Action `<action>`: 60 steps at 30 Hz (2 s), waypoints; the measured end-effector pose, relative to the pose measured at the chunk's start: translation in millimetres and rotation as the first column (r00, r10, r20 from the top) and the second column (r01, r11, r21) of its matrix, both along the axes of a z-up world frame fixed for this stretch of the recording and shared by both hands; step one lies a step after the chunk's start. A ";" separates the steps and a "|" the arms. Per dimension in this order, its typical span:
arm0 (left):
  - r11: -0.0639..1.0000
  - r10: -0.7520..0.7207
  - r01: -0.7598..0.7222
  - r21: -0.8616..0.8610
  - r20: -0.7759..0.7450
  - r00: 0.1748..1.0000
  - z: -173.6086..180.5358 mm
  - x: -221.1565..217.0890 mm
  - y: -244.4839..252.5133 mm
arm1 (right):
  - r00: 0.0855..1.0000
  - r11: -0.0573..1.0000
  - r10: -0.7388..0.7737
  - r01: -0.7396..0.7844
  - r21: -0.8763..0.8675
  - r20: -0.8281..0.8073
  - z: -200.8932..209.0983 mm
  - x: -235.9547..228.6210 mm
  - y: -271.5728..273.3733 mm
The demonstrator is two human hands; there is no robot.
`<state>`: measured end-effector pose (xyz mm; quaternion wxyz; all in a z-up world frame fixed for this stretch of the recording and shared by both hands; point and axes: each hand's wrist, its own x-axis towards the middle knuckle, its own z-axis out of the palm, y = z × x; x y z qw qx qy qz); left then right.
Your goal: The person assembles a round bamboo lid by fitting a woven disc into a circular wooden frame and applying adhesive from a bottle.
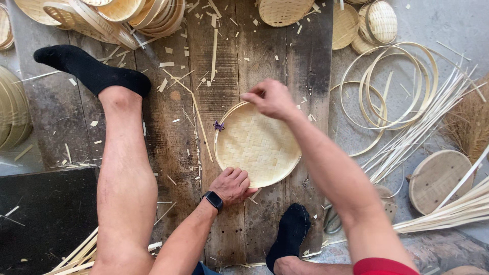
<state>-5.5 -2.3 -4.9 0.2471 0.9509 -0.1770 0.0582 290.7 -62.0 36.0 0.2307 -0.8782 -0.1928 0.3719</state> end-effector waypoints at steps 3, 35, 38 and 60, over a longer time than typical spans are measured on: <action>1.000 0.004 -0.003 -0.023 0.013 1.000 -5.2 0.1 0.4 | 0.989 0.992 -0.066 0.080 -0.101 0.132 -11.8 -21.7 20.8; 0.998 0.007 0.001 0.066 -0.125 0.992 2.6 3.8 -5.7 | 0.604 0.982 -0.189 0.127 0.141 0.774 -60.3 -55.4 -89.0; 0.997 0.021 -0.012 0.077 -0.115 0.993 9.8 8.0 -7.4 | 0.600 0.986 -0.165 0.076 0.149 0.783 -47.5 -53.9 -97.7; 0.990 0.141 -0.138 0.036 -0.131 0.981 4.0 -4.5 -35.9 | 0.576 0.892 -0.321 0.451 0.035 0.752 -68.4 -111.1 -131.1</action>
